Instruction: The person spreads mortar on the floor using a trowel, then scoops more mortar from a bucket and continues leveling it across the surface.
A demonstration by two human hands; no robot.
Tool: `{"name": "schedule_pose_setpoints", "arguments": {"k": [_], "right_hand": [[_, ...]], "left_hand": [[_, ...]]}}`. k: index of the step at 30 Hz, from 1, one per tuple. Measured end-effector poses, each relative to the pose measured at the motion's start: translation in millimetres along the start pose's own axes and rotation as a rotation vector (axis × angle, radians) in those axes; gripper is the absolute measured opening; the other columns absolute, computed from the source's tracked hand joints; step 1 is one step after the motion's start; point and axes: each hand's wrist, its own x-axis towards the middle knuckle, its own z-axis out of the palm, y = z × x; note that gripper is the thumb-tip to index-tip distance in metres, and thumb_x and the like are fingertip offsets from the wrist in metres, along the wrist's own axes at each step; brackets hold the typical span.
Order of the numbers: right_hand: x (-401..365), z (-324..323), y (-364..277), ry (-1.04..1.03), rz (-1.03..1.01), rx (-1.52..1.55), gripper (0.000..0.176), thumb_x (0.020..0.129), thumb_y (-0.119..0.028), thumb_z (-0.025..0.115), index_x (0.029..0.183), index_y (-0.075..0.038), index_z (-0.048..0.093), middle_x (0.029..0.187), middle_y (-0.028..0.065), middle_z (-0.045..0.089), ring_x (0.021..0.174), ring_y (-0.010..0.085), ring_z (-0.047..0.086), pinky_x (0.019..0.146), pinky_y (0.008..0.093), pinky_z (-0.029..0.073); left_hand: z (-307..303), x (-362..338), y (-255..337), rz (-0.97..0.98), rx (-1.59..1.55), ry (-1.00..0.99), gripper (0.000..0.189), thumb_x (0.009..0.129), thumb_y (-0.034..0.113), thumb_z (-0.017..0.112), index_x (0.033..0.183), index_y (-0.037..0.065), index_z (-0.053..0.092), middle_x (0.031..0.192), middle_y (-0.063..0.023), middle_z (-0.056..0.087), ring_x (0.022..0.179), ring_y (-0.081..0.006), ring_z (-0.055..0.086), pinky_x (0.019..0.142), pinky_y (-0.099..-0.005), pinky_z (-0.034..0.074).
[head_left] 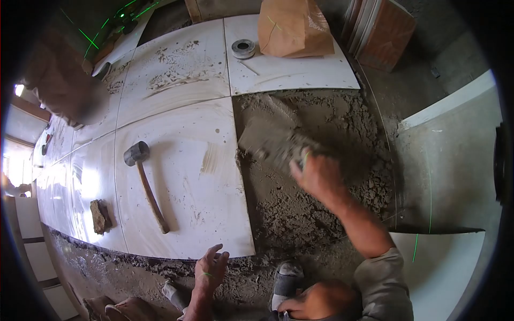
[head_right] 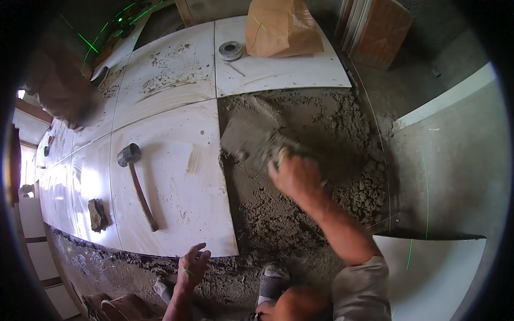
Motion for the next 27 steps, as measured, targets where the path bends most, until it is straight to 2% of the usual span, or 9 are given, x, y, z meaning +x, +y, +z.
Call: {"name": "schedule_pose_setpoints", "arguments": {"k": [2, 4, 9, 11, 16, 21, 23, 24, 27], "right_hand": [[-17.9, 18.9, -19.6, 0.070, -0.120, -0.043, 0.040, 0.087, -0.038, 0.059, 0.095, 0.000, 0.059, 0.053, 0.0101, 0.061, 0.047, 0.0251, 0.063, 0.047, 0.0394, 0.053], [-24.6, 36.8, -35.3, 0.045, -0.161, -0.027, 0.040, 0.088, -0.038, 0.058, 0.099, 0.001, 0.058, 0.055, 0.0096, 0.061, 0.049, 0.0252, 0.064, 0.047, 0.0380, 0.052], [-12.5, 46.2, -42.0, 0.113, -0.221, -0.137, 0.040, 0.089, -0.039, 0.056, 0.100, 0.000, 0.057, 0.063, 0.0109, 0.065, 0.058, 0.0257, 0.067, 0.051, 0.0363, 0.054], [10.8, 38.9, -35.0, -0.032, 0.021, -0.110, 0.040, 0.089, -0.039, 0.055, 0.099, -0.001, 0.057, 0.067, 0.0125, 0.066, 0.063, 0.0263, 0.068, 0.056, 0.0371, 0.055], [35.1, 23.9, -2.1, 0.151, 0.235, -0.016, 0.037, 0.088, -0.036, 0.057, 0.089, 0.001, 0.055, 0.067, 0.0167, 0.066, 0.067, 0.0309, 0.068, 0.059, 0.0409, 0.055], [37.5, 27.3, -31.3, 0.091, 0.236, 0.080, 0.036, 0.088, -0.033, 0.056, 0.090, 0.002, 0.055, 0.070, 0.0187, 0.066, 0.069, 0.0324, 0.068, 0.061, 0.0405, 0.055], [49.8, 40.8, -34.4, 0.057, 0.136, 0.083, 0.037, 0.089, -0.032, 0.055, 0.094, 0.004, 0.055, 0.073, 0.0190, 0.067, 0.069, 0.0316, 0.068, 0.062, 0.0405, 0.055], [60.0, 48.3, -30.5, -0.007, 0.188, 0.105, 0.042, 0.089, -0.035, 0.057, 0.098, 0.006, 0.054, 0.081, 0.0231, 0.067, 0.079, 0.0359, 0.068, 0.071, 0.0442, 0.055], [75.0, 52.1, -5.0, 0.032, 0.299, 0.058, 0.041, 0.088, -0.034, 0.057, 0.098, 0.006, 0.054, 0.082, 0.0226, 0.067, 0.080, 0.0359, 0.068, 0.072, 0.0437, 0.055]], "left_hand": [[-2.9, 0.7, 10.4, 0.037, 0.005, 0.010, 0.040, 0.089, 0.028, 0.060, 0.120, 0.002, 0.057, 0.083, -0.0144, 0.069, 0.062, -0.0176, 0.066, 0.061, -0.0313, 0.052], [-9.4, -0.9, 28.7, 0.032, -0.027, 0.027, 0.035, 0.088, 0.027, 0.063, 0.114, 0.006, 0.060, 0.082, -0.0166, 0.069, 0.070, -0.0296, 0.068, 0.066, -0.0372, 0.053], [-11.8, -2.9, 23.4, 0.073, -0.076, 0.073, 0.033, 0.087, 0.025, 0.064, 0.113, 0.006, 0.061, 0.081, -0.0155, 0.069, 0.068, -0.0283, 0.068, 0.064, -0.0367, 0.053], [-13.0, -4.2, 19.1, 0.079, -0.041, 0.087, 0.032, 0.087, 0.026, 0.064, 0.113, 0.007, 0.061, 0.081, -0.0155, 0.069, 0.065, -0.0272, 0.068, 0.063, -0.0365, 0.053], [-19.5, -7.5, 12.8, 0.037, -0.056, 0.081, 0.034, 0.087, 0.026, 0.064, 0.114, 0.004, 0.060, 0.080, -0.0165, 0.069, 0.064, -0.0268, 0.068, 0.062, -0.0365, 0.052], [-16.9, -9.9, 16.5, -0.053, -0.064, 0.014, 0.042, 0.087, 0.028, 0.060, 0.121, 0.003, 0.058, 0.081, -0.0157, 0.069, 0.061, -0.0194, 0.067, 0.059, -0.0319, 0.052], [-11.6, -5.6, 6.1, 0.084, 0.050, 0.050, 0.042, 0.087, 0.027, 0.060, 0.120, 0.002, 0.058, 0.082, -0.0151, 0.069, 0.061, -0.0195, 0.067, 0.059, -0.0322, 0.053], [-13.0, -4.5, 13.1, 0.094, 0.056, 0.051, 0.042, 0.087, 0.027, 0.060, 0.120, 0.002, 0.058, 0.082, -0.0151, 0.069, 0.061, -0.0195, 0.067, 0.059, -0.0322, 0.053], [-14.8, -0.4, 30.0, -0.012, -0.079, 0.025, 0.040, 0.088, 0.026, 0.060, 0.120, 0.001, 0.058, 0.084, -0.0141, 0.069, 0.063, -0.0189, 0.067, 0.060, -0.0316, 0.053]]}}
